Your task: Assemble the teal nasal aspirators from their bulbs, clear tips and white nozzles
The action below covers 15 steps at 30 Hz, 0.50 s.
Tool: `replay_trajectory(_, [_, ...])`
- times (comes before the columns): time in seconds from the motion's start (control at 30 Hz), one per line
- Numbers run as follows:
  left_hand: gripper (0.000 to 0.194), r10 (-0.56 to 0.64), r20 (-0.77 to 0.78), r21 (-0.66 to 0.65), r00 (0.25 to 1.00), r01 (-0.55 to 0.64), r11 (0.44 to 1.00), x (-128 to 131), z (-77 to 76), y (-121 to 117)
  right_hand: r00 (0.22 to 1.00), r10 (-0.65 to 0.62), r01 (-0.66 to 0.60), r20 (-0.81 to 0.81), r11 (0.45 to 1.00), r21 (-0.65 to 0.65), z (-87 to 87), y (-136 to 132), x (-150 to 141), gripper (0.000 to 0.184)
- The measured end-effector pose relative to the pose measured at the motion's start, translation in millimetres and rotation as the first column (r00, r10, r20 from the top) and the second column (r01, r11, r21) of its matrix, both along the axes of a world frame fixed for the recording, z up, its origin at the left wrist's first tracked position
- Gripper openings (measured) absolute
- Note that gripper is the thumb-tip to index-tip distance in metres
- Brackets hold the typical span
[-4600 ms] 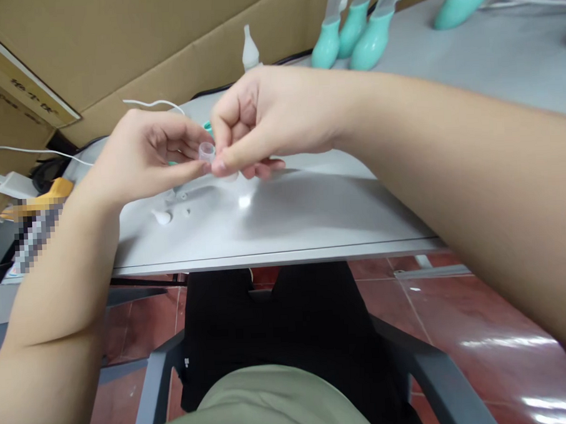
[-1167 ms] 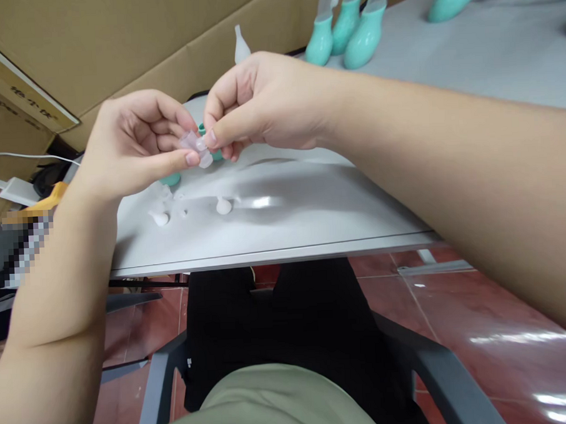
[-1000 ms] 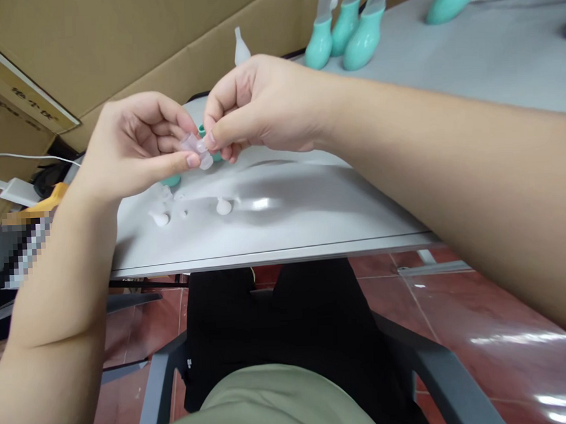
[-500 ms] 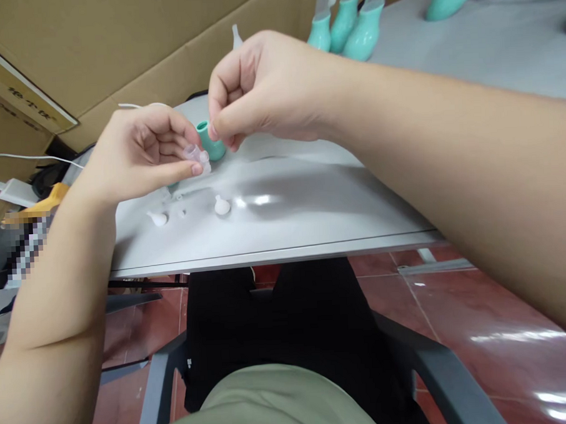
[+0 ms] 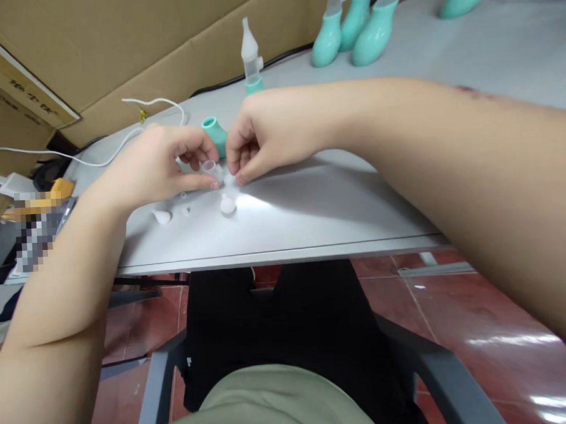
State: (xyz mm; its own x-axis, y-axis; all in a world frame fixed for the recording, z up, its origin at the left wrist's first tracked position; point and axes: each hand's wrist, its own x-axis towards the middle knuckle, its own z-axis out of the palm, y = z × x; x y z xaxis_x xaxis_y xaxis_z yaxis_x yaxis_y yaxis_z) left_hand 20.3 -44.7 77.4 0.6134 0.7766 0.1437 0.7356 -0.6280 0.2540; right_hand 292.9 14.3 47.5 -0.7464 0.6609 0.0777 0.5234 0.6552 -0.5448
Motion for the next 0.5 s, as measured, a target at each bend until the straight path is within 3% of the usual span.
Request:
replay_trajectory(0.13, [0.034, 0.008, -0.084, 0.021, 0.996, -0.006, 1.000, -1.3, 2.6, -1.4, 0.999, 0.041, -0.042, 0.004, 0.998, 0.055, -4.4, -0.1, -0.3, 0.016])
replay_trajectory(0.23, [0.044, -0.042, -0.052, 0.054, 0.998, 0.045, 0.998, -4.3, 5.9, -3.3, 1.000, -0.004, 0.002, 0.023, 0.998, 0.057, -1.8, -1.6, 1.4, 0.014])
replay_trajectory(0.33, [0.030, -0.186, 0.099, 0.194, 0.978, 0.164, 0.967, -7.0, 5.1, -4.0, 0.998, -0.056, 0.054, 0.031, 0.996, 0.067, 5.0, -6.5, 2.8, 0.010])
replay_trajectory(0.43, [0.018, -0.388, 0.258, 0.396, 0.885, 0.269, 0.878, -7.6, 0.6, -3.8, 0.997, -0.070, 0.069, 0.010, 0.992, 0.106, 9.7, -10.0, 3.7, 0.013])
replay_trajectory(0.5, [0.020, -0.484, 0.295, 0.441, 0.824, 0.331, 0.834, -6.9, -1.4, -4.7, 0.997, -0.080, 0.079, 0.006, 0.989, 0.123, 10.1, -9.4, 4.0, 0.012])
